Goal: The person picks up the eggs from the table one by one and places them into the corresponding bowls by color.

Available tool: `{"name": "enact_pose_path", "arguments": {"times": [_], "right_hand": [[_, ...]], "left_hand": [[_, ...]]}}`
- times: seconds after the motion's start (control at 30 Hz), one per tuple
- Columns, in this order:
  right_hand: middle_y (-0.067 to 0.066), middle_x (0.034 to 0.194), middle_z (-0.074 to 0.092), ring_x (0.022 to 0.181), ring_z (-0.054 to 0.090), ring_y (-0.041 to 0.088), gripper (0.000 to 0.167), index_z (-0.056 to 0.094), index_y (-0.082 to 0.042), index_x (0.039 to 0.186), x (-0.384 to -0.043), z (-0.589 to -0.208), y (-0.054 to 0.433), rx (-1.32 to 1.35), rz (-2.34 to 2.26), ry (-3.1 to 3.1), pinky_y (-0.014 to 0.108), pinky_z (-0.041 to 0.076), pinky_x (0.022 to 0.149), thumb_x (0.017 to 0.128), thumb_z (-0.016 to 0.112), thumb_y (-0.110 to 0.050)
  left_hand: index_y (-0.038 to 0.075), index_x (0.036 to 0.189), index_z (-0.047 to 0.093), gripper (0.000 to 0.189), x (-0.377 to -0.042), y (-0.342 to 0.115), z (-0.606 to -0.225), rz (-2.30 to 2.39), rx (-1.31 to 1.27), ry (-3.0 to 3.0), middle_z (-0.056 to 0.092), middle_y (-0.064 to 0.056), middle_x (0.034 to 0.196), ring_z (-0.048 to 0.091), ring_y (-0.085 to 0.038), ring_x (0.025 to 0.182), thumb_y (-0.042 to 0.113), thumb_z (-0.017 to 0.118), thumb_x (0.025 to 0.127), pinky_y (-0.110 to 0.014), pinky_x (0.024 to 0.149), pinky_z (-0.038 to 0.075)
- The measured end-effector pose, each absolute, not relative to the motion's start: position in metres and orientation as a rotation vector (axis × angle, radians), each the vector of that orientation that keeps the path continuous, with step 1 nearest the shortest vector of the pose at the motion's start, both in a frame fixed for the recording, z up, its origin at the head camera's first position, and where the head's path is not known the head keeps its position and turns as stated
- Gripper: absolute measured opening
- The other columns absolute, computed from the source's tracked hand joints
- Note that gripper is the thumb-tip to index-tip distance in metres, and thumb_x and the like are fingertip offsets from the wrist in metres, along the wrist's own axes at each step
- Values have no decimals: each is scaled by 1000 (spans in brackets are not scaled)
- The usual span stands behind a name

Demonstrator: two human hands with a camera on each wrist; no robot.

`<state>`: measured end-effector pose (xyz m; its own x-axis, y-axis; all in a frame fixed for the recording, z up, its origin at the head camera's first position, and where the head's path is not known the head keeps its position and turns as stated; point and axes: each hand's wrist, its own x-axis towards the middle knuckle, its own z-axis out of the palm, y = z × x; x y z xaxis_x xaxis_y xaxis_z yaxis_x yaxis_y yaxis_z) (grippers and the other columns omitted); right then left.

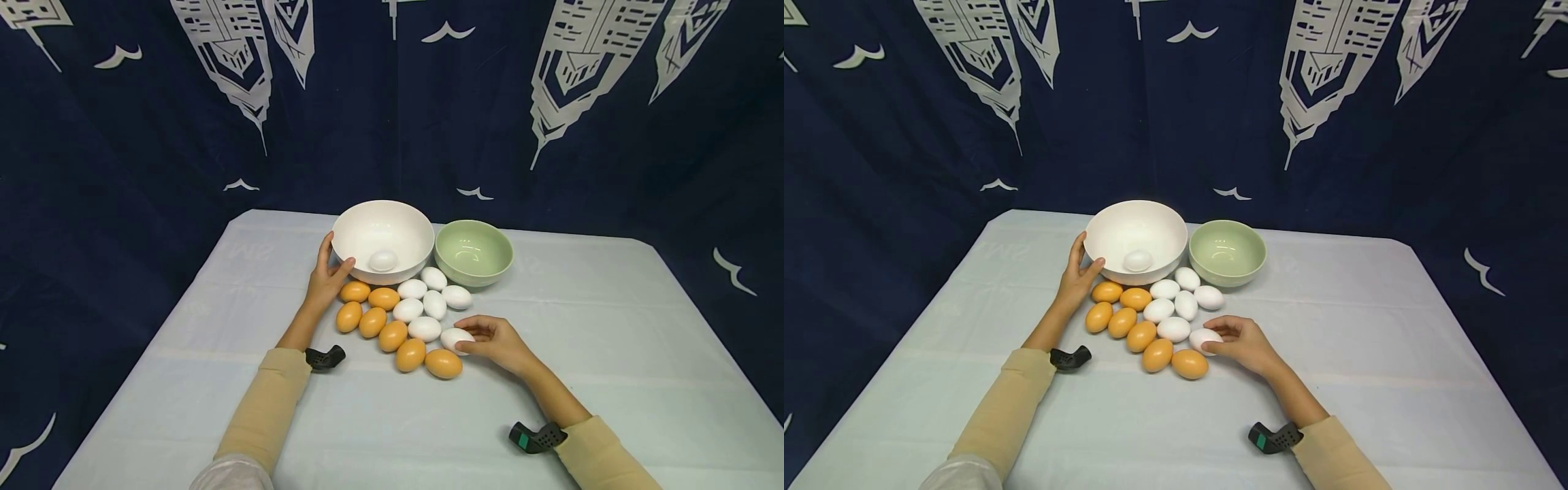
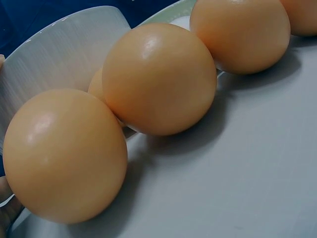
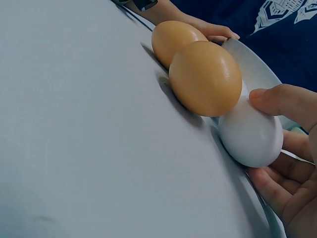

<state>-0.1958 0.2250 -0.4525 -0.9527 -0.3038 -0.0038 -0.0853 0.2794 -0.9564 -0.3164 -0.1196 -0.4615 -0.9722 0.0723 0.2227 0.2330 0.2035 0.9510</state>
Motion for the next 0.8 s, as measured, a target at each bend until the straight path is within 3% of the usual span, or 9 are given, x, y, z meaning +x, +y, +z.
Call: {"name": "enact_pose_path", "arguments": {"times": [0.4, 0.8], "right_hand": [[14, 105, 68, 89, 67, 11, 40, 64, 12, 113, -198, -451, 226, -349, -1802, 2353, 23, 56, 77, 80, 79, -4], [20, 109, 67, 88, 66, 10, 39, 62, 15, 114, -207, -437, 223, -386, -1848, 2337, 22, 56, 77, 81, 76, 0]], "left_hand": [[30, 157, 13, 77, -315, -119, -461, -1897, -299, -2321, 10, -7, 162, 48, -38, 127, 40, 60, 97, -45, 100, 46], [30, 157, 14, 76, -317, -120, -461, -1906, -296, -2314, 11, -6, 162, 51, -38, 125, 35, 61, 97, -45, 99, 47]]}}
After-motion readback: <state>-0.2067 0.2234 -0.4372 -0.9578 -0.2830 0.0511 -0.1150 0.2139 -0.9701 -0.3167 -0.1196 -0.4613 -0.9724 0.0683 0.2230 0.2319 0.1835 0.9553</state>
